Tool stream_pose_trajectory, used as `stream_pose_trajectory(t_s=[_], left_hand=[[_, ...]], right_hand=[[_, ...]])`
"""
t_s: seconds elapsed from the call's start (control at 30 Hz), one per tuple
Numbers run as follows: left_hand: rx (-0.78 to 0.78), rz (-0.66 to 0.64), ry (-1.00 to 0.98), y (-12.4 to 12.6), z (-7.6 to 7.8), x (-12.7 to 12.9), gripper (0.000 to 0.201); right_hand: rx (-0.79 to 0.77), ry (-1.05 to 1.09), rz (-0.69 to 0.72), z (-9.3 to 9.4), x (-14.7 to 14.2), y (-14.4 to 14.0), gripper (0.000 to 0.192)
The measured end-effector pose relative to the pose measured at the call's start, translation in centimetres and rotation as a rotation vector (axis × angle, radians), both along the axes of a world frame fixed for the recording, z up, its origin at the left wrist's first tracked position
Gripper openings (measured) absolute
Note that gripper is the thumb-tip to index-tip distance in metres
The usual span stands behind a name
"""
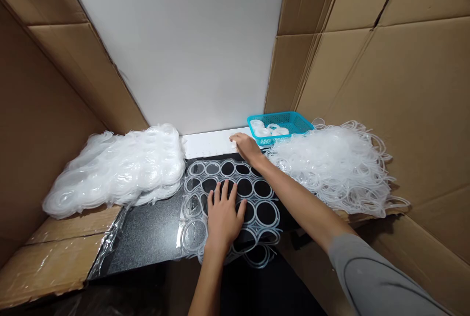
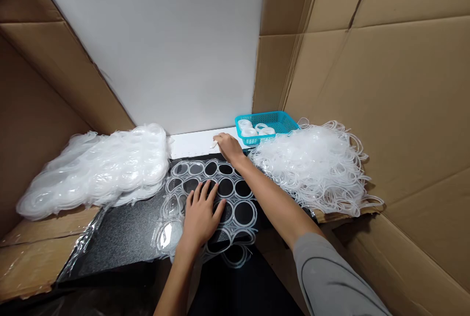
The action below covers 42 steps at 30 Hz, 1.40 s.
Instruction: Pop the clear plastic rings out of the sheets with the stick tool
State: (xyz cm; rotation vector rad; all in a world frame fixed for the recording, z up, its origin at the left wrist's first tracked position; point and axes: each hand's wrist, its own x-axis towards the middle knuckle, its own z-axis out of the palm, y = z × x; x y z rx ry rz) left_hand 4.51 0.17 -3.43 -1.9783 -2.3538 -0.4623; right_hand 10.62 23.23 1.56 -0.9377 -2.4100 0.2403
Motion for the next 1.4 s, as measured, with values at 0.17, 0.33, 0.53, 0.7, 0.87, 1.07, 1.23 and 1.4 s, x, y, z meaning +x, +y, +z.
stream_pose_trajectory(t_s=[0.17,0.33,0.53,0.7,0.87,1.07,1.23,1.4], left_hand=[[0.042,-0.093,-0.208,0.0,0.3,-0.8,0.064],[0.147,-0.12,-0.228,-0.1,1.1,-4.2,0.049],[0.112,-0.004,-0.081,-1.0,-0.3,-6.4,0.044],[0.104,0.023,-0.054,-1.4,-0.7,-5.8,0.046],[0.096,0.011,-0.046,-1.4,-0.4,-5.9,0.047],[0.091,0.007,-0.027,-1.4,-0.4,-5.8,0.047],[0.058,0.021,-0.016,-1.2,-0.3,-5.7,0.048],[0.065,0.02,-0.025,-1.5,-0.2,-5.5,0.048]], right_hand=[[-0.083,0.211,0.232,-0.9,-1.8,-2.3,0.026],[-0.245,0.128,0.319,-3.9,-3.5,-6.0,0.012],[-0.476,0.383,0.256,-4.7,-3.7,-6.3,0.012],[-0.584,0.477,0.254,-5.1,-3.9,-6.1,0.014],[-0.62,0.499,0.28,-5.3,-4.1,-6.1,0.014],[-0.44,0.415,0.349,-5.4,-3.6,-6.5,0.011],[-0.164,0.141,0.445,-5.2,-3.6,-6.9,0.02],[0.003,-0.068,0.205,-3.0,-4.4,-4.3,0.029]])
